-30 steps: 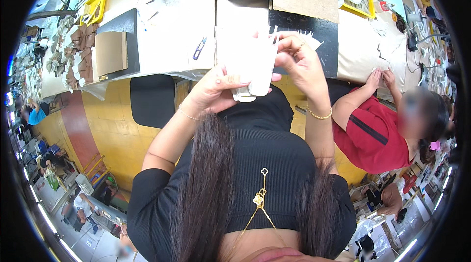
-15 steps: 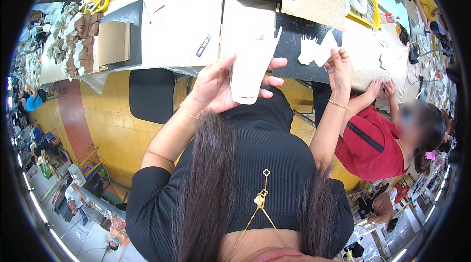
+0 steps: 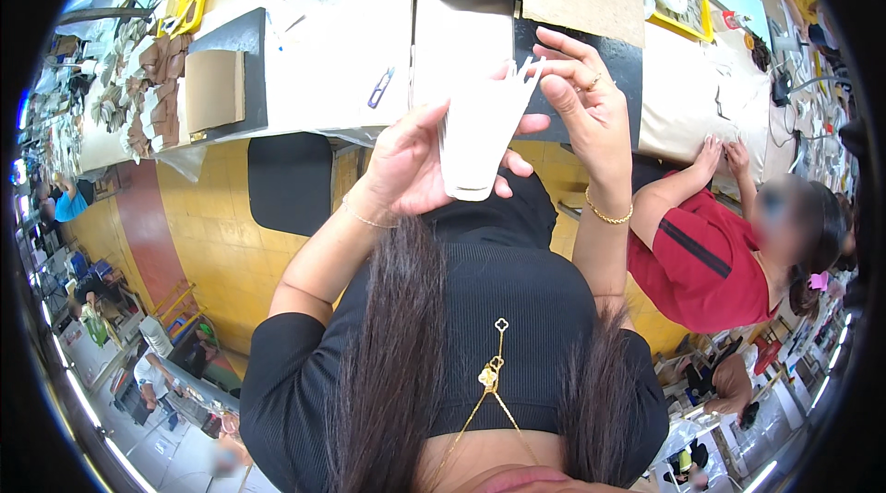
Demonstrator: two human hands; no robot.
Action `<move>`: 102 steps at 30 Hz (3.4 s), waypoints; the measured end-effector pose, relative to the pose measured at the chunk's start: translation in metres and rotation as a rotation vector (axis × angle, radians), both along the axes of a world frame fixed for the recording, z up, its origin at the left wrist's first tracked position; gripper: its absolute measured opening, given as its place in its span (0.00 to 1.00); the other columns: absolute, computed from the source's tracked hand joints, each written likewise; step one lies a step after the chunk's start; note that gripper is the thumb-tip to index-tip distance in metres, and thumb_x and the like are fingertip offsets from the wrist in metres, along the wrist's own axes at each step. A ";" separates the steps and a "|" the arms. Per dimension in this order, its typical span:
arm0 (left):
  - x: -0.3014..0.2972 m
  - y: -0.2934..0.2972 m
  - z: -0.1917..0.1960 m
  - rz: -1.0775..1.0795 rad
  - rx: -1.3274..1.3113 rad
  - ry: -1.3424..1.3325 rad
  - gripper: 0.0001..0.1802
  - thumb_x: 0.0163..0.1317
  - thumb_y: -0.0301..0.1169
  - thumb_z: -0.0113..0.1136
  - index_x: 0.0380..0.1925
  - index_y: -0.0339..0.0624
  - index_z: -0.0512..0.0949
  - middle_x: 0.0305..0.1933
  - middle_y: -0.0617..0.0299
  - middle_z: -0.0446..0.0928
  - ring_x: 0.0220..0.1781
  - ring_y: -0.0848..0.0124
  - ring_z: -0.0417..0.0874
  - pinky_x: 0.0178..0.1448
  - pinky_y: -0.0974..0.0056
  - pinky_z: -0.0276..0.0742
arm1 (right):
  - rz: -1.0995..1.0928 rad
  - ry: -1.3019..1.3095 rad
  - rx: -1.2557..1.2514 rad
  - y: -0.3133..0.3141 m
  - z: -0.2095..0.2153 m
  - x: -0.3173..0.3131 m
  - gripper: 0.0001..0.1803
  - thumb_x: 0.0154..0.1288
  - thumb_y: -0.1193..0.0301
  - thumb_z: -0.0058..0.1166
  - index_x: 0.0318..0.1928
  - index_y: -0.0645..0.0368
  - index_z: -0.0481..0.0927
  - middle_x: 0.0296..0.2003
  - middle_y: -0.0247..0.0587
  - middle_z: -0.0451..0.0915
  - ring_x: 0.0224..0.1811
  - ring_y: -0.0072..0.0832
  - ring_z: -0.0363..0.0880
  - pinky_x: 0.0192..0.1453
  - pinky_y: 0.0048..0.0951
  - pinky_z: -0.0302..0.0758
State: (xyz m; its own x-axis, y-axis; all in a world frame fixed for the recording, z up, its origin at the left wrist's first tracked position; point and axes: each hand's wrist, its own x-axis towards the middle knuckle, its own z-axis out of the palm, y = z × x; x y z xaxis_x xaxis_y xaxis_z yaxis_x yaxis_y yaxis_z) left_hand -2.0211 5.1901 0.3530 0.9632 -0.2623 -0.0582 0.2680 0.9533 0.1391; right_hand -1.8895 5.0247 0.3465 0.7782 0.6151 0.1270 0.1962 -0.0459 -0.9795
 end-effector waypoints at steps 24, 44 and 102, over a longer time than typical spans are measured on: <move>-0.008 -0.004 -0.001 0.071 0.065 0.098 0.32 0.75 0.48 0.37 0.74 0.53 0.49 0.59 0.42 0.72 0.45 0.57 0.81 0.44 0.56 0.82 | -0.134 -0.333 -0.144 0.003 0.035 -0.032 0.05 0.55 0.76 0.66 0.32 0.63 0.83 0.40 0.41 0.82 0.39 0.29 0.81 0.44 0.28 0.76; -0.011 -0.009 0.007 0.216 0.436 0.162 0.32 0.74 0.40 0.45 0.74 0.48 0.51 0.66 0.56 0.68 0.61 0.70 0.75 0.56 0.58 0.80 | -0.037 0.418 0.200 -0.006 0.029 -0.038 0.17 0.64 0.79 0.60 0.51 0.63 0.72 0.37 0.41 0.81 0.38 0.21 0.80 0.45 0.22 0.77; -0.009 -0.008 0.028 0.163 0.457 0.098 0.45 0.64 0.31 0.60 0.75 0.48 0.43 0.65 0.50 0.67 0.60 0.60 0.77 0.56 0.47 0.82 | 0.108 0.444 0.136 0.001 0.027 -0.035 0.19 0.56 0.76 0.68 0.44 0.60 0.71 0.36 0.35 0.76 0.33 0.17 0.75 0.37 0.19 0.76</move>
